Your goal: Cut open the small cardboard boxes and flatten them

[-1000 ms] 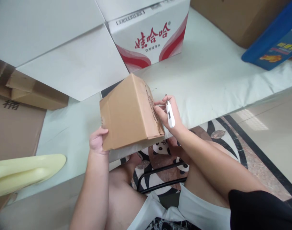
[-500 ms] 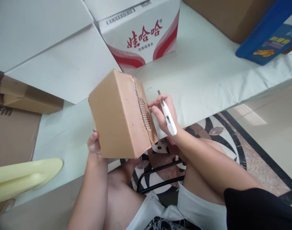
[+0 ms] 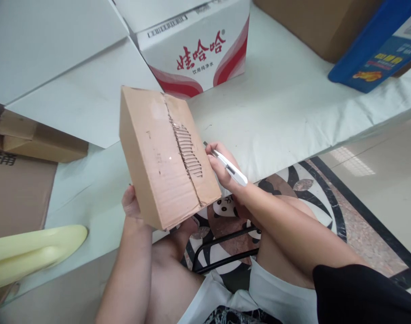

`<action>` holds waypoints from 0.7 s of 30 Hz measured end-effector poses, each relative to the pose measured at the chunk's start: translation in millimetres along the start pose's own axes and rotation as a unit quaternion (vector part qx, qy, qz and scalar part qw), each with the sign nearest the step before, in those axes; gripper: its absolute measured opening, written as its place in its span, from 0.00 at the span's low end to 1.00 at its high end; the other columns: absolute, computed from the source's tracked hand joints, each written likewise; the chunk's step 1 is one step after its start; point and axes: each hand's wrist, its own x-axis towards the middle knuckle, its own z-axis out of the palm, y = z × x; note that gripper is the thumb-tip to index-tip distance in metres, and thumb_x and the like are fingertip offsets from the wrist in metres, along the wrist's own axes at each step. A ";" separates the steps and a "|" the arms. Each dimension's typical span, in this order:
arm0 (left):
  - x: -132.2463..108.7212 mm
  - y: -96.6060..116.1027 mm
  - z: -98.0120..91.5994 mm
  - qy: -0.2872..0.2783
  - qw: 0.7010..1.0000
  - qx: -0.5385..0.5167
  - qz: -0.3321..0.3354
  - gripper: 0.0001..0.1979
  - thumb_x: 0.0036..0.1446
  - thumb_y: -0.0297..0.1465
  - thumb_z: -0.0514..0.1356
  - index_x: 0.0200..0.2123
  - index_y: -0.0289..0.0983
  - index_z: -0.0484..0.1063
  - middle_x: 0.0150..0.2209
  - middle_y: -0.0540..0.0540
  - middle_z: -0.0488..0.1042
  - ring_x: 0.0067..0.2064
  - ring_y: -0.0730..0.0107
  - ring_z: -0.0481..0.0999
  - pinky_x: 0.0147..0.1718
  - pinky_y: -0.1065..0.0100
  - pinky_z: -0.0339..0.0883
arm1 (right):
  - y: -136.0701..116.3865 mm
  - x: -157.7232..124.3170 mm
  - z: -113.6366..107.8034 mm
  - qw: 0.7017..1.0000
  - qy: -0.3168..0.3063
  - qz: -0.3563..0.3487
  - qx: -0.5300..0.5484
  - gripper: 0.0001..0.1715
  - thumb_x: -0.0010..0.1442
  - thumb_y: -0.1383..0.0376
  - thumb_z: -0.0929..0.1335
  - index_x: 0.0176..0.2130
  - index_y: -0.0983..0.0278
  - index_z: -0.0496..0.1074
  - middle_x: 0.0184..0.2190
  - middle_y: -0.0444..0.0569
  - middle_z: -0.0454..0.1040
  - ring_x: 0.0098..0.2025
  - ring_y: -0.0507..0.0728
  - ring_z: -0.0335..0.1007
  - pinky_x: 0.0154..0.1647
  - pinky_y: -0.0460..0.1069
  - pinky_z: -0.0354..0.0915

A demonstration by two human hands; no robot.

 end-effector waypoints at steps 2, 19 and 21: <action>3.8 2.6 9.6 0.028 1.000 0.008 -0.004 0.31 0.37 0.40 0.80 0.46 0.43 0.78 0.39 0.46 0.85 0.41 0.53 0.85 0.40 0.58 0.83 | 3.5 1.8 0.6 1.000 0.016 0.011 0.018 0.12 0.58 0.54 0.68 0.36 0.58 0.63 0.30 0.41 0.69 0.29 0.52 0.63 0.29 0.49 0.61; 12.2 3.7 10.5 0.058 0.997 0.056 -0.014 0.33 0.46 0.34 0.76 0.57 0.39 0.74 0.49 0.41 0.83 0.53 0.41 0.82 0.49 0.49 0.81 | 10.7 -7.2 -1.6 0.998 -0.028 -0.062 -0.010 0.14 0.63 0.50 0.68 0.41 0.57 0.68 0.33 0.42 0.72 0.32 0.55 0.68 0.34 0.51 0.67; 13.3 0.2 7.7 0.067 0.996 0.059 -0.008 0.33 0.48 0.34 0.74 0.58 0.39 0.73 0.49 0.40 0.83 0.54 0.40 0.82 0.49 0.47 0.80 | 11.0 -7.2 -1.1 0.997 -0.034 -0.068 -0.006 0.14 0.64 0.51 0.68 0.41 0.58 0.68 0.34 0.43 0.73 0.33 0.55 0.69 0.35 0.51 0.68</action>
